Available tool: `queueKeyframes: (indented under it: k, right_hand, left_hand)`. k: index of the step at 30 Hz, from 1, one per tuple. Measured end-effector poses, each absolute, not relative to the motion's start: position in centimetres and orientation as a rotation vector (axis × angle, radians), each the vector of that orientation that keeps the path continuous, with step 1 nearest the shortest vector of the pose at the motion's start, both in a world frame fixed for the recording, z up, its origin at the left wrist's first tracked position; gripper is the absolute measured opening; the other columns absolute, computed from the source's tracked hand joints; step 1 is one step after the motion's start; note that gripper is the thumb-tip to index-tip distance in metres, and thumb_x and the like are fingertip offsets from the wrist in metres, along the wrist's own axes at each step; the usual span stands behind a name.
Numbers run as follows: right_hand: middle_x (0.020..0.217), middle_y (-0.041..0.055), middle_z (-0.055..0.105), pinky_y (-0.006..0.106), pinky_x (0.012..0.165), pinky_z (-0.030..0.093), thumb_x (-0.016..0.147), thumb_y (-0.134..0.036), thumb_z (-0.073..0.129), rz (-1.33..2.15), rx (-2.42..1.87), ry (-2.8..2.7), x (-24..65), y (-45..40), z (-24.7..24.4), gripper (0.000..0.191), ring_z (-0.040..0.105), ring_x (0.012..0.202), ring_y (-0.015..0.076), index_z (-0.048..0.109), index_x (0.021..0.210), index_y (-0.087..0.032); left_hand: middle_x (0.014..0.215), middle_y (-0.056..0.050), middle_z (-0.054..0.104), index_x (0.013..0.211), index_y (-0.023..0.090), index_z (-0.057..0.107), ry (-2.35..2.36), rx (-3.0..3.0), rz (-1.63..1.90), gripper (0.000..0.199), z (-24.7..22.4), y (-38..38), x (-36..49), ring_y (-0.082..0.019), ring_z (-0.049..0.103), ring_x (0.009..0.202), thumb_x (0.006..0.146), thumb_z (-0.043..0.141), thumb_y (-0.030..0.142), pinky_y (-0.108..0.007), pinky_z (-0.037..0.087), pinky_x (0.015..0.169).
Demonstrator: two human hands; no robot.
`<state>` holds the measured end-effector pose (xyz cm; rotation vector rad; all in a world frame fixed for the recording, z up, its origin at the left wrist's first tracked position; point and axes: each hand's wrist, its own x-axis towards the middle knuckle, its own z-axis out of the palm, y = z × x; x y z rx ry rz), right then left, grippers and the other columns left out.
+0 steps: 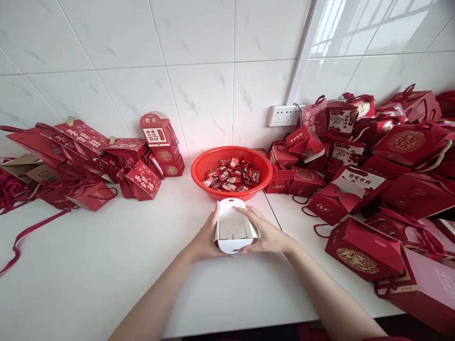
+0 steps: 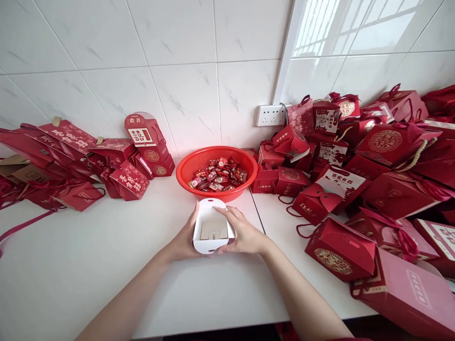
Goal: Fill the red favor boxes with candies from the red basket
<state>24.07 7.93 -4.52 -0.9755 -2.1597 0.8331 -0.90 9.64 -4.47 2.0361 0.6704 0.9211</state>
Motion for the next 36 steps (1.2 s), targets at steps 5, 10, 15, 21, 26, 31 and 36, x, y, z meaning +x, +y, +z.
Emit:
queueKeyframes:
  k: [5,10,15,21,26,31,36]
  right_hand:
    - [0.144,0.0128,0.04,0.048,0.112,0.04,0.071,-0.032,0.085,0.79,-0.962,-2.122,23.5,7.5,-4.4,0.105,0.046,0.134,0.0315,0.024,0.156,-0.032]
    - [0.139,0.0132,0.044,0.05,0.11,0.042,0.077,-0.023,0.075,0.824,-0.895,-2.133,22.4,7.1,-4.5,0.088,0.048,0.13,0.031,0.029,0.152,-0.028]
    - [0.154,0.0143,0.035,0.055,0.118,0.032,0.083,-0.041,0.076,0.756,-0.937,-2.087,22.6,7.1,-4.4,0.057,0.029,0.147,0.0347,0.055,0.133,-0.026]
    - [0.159,0.0066,0.035,0.059,0.121,0.025,0.092,-0.039,0.068,0.6,-0.897,-1.98,23.3,7.9,-4.8,0.017,0.025,0.15,0.0326,0.076,0.091,-0.025]
    - [0.149,0.0064,0.051,0.069,0.12,0.01,0.091,-0.036,0.069,0.445,-0.942,-2.01,22.9,7.9,-5.0,0.014,0.032,0.146,0.0341,0.076,0.084,-0.026]
    - [0.142,0.0078,0.057,0.07,0.119,-0.002,0.097,-0.035,0.061,0.259,-1.039,-2.052,22.1,6.7,-4.1,0.023,0.045,0.137,0.0308,0.074,0.083,-0.024]
    - [0.139,0.0067,0.06,0.067,0.12,-0.002,0.101,-0.032,0.054,0.072,-1.061,-2.167,22.3,5.4,-2.0,0.029,0.051,0.132,0.0285,0.075,0.084,-0.024]
  left_hand:
    - [0.164,-0.017,0.017,0.16,0.031,-0.007,0.643,1.899,0.833,0.126,-5.9,9.9,-2.0,-0.04,0.022,0.151,0.072,0.078,0.062,-0.057,0.034,0.117]
    - [0.16,-0.014,0.023,0.159,0.034,0.014,0.79,1.988,1.055,0.093,-6.2,9.6,-1.4,-0.036,0.026,0.149,0.086,0.068,0.051,-0.056,0.03,0.119]
    - [0.166,-0.005,0.011,0.124,0.028,0.064,0.946,2.195,1.173,0.045,-5.1,8.9,-1.1,-0.038,0.009,0.154,0.083,0.073,0.045,-0.06,0.019,0.122]
    - [0.165,0.002,0.022,0.085,0.024,0.076,1.058,2.37,1.163,0.012,-4.7,8.8,-0.9,-0.036,0.011,0.153,0.085,0.071,0.035,-0.059,0.019,0.123]
    - [0.165,0.003,0.023,0.092,0.028,0.078,1.166,2.548,1.174,0.012,-4.6,9.0,-1.0,-0.039,0.013,0.152,0.084,0.072,0.035,-0.065,0.012,0.122]
    - [0.155,-0.002,0.044,0.105,0.034,0.077,1.224,2.797,1.254,0.02,-3.9,8.6,-0.6,-0.037,0.032,0.146,0.087,0.069,0.029,-0.068,-0.002,0.12]
    - [0.146,-0.005,0.054,0.087,0.025,0.077,0.948,2.718,1.101,0.015,-2.8,8.2,-1.0,-0.029,0.039,0.143,0.092,0.063,0.022,-0.054,0.025,0.123]
